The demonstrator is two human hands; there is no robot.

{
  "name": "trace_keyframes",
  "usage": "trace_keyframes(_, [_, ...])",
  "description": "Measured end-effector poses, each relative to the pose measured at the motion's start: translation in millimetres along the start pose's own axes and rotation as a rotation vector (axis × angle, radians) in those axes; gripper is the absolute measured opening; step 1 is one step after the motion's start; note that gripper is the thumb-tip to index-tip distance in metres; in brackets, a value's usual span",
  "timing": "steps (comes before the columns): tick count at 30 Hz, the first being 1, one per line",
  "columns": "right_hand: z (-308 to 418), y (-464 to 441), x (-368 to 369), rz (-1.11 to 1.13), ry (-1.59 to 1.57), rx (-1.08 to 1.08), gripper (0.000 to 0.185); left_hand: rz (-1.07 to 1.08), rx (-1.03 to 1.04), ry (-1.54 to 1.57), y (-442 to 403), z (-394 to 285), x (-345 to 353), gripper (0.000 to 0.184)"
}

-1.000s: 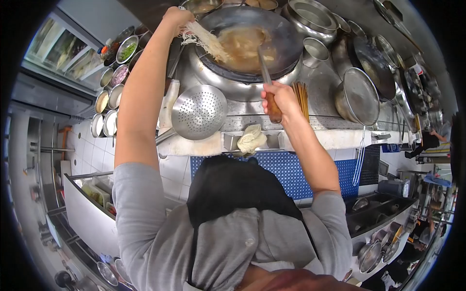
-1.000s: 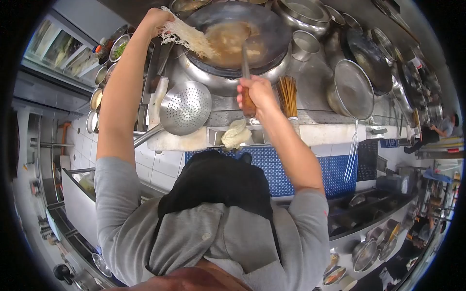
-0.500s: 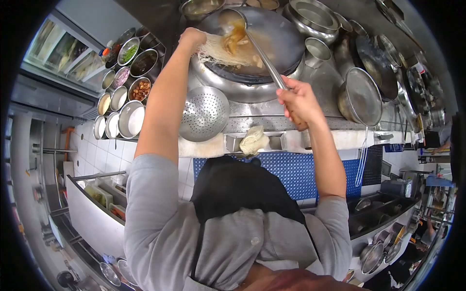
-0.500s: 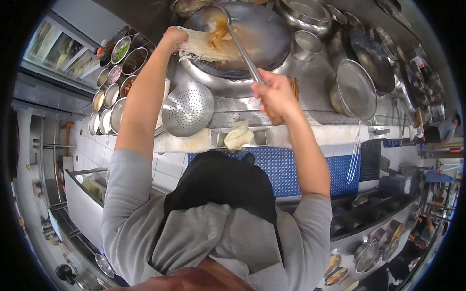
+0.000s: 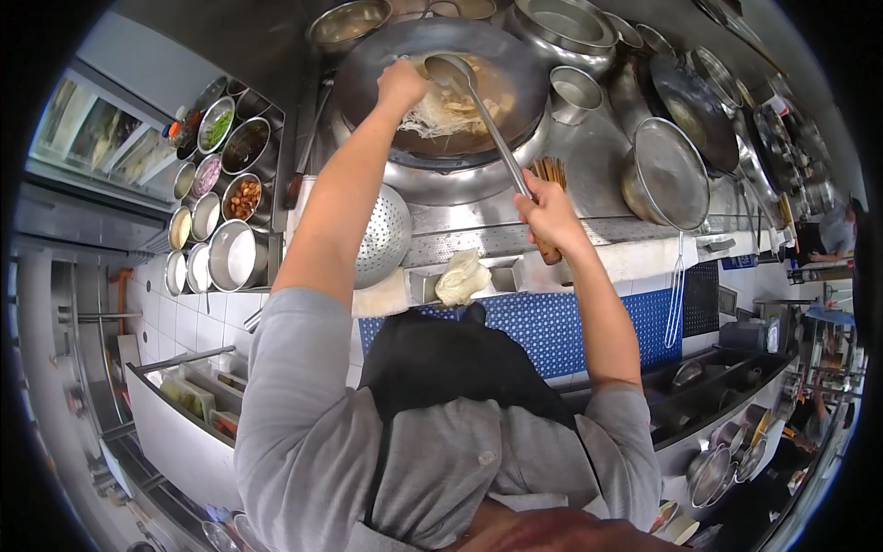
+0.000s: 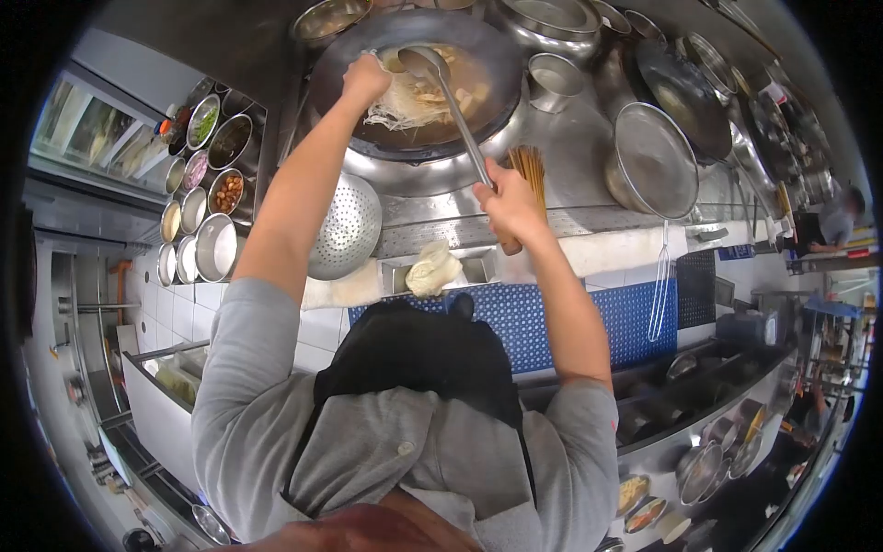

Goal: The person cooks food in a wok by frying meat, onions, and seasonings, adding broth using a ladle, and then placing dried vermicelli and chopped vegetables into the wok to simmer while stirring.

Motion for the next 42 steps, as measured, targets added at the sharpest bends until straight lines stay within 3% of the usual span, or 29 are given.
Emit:
trace_keyframes(3, [0,0,2,-0.062,0.211,-0.059,0.057,-0.006,0.067,0.023,2,-9,17,0.039])
trace_keyframes(7, [-5,9,-7,-0.071,-0.072,-0.034,0.058,-0.051,0.104,0.030,10,-9,5,0.034])
trace_keyframes(11, [-4,18,-20,-0.174,0.047,-0.092,0.055,-0.136,0.109,0.090,16,-3,-27,0.034])
trace_keyframes(14, [8,16,-32,-0.188,-0.076,-0.046,0.053,-0.155,0.092,0.086,17,3,-56,0.038])
trace_keyframes(25, [26,-38,-29,-0.178,-0.017,-0.028,0.014,-0.194,0.003,-0.041,19,36,-140,0.040])
trace_keyframes(28, [27,-21,7,-0.019,-0.367,0.091,0.011,-0.188,-0.005,-0.139,21,39,-149,0.039])
trace_keyframes(30, [37,5,27,0.053,-0.633,0.182,0.019,-0.144,-0.017,-0.234,12,43,-145,0.039])
trace_keyframes(32, [30,2,37,0.167,-1.060,0.379,0.021,-0.123,-0.032,-0.209,8,49,-138,0.039])
trace_keyframes(35, [49,15,35,0.376,-1.436,0.372,0.012,-0.085,-0.043,-0.207,5,60,-123,0.039])
trace_keyframes(38, [50,29,34,0.316,-1.239,0.280,0.016,-0.073,-0.037,-0.206,-2,67,-101,0.039])
trace_keyframes(42, [66,30,6,0.173,-0.481,0.092,0.034,-0.018,0.007,-0.219,-15,67,-61,0.039])
Point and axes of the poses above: each hand's wrist, its own y-axis away from the middle knuckle, its own x-axis out of the palm, z = x × y, the point moved 6 cm from there along -y, towards the middle knuckle
